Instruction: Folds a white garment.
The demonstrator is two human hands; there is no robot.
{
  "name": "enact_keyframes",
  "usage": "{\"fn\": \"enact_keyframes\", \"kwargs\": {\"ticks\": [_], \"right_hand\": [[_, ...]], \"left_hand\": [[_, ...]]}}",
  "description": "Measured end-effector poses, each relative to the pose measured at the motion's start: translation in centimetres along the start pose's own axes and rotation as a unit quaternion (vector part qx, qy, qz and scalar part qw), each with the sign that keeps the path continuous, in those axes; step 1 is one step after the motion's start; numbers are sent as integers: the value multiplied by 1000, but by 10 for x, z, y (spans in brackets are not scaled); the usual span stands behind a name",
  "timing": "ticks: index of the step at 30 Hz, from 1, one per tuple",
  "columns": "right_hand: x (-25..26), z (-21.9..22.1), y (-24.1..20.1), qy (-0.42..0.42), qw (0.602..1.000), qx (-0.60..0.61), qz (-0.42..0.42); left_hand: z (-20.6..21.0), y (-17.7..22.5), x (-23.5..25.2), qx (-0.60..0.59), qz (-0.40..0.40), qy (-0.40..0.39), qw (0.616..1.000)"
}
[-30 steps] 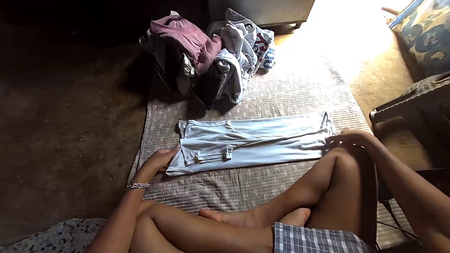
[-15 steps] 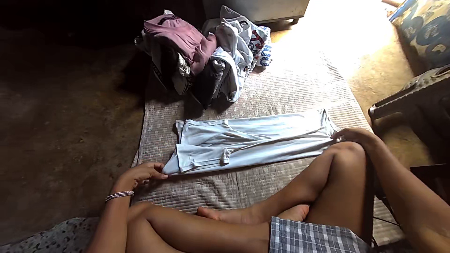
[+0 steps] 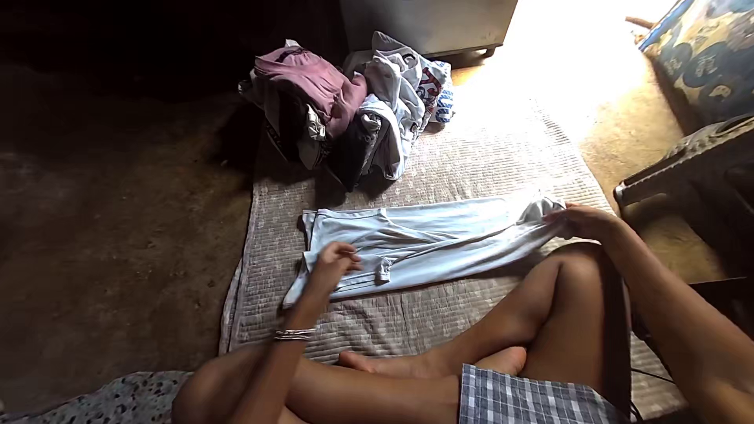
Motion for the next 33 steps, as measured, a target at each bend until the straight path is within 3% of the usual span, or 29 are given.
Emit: {"fn": "enact_keyframes", "kwargs": {"ticks": [2, 4, 6, 7, 10, 13, 17, 21, 24, 27, 30, 33], "right_hand": [[-14, 29, -40, -31, 998, -17, -58], [-42, 68, -76, -133, 983, -62, -113], [-63, 98, -101, -215, 962, -83, -146], [-65, 106, -107, -219, 957, -101, -161], [-50, 111, -95, -130, 959, -161, -192], [-20, 121, -52, -22, 972, -180, -149], [-16, 159, 0, 32, 980, -165, -106], [-20, 189, -8, 15, 963, -251, -98], [-17, 195, -11, 46, 946, -319, -39], [-14, 191, -11, 60, 972, -225, -35], [-8, 182, 3, 83, 987, -64, -118], [6, 172, 13, 24, 978, -49, -203]], "left_hand": [[42, 13, 3, -237, -44, -114, 964], [76, 18, 14, -381, -88, -221, 894], [104, 15, 33, -459, -127, -265, 838], [116, 13, 42, -474, -130, -248, 835], [146, 0, 57, -476, -79, -152, 863], [151, 1, 51, -406, -75, -88, 906], [130, 18, 49, -331, -63, -133, 932], [115, 28, 60, -256, -91, -160, 949], [109, 23, 75, -231, -64, -156, 958], [104, 15, 80, -186, -20, -159, 969], [104, 12, 78, -144, 25, -122, 982], [106, 11, 79, -120, 86, -109, 983]]}}
Point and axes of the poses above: each hand's wrist, its own x-axis towards the middle knuckle, its own z-axis out of the palm, y = z × x, the point moved 1 cm from there along x, towards the middle knuckle, and after that the axes turned 10 degrees about -z, right-handed, at the moved point
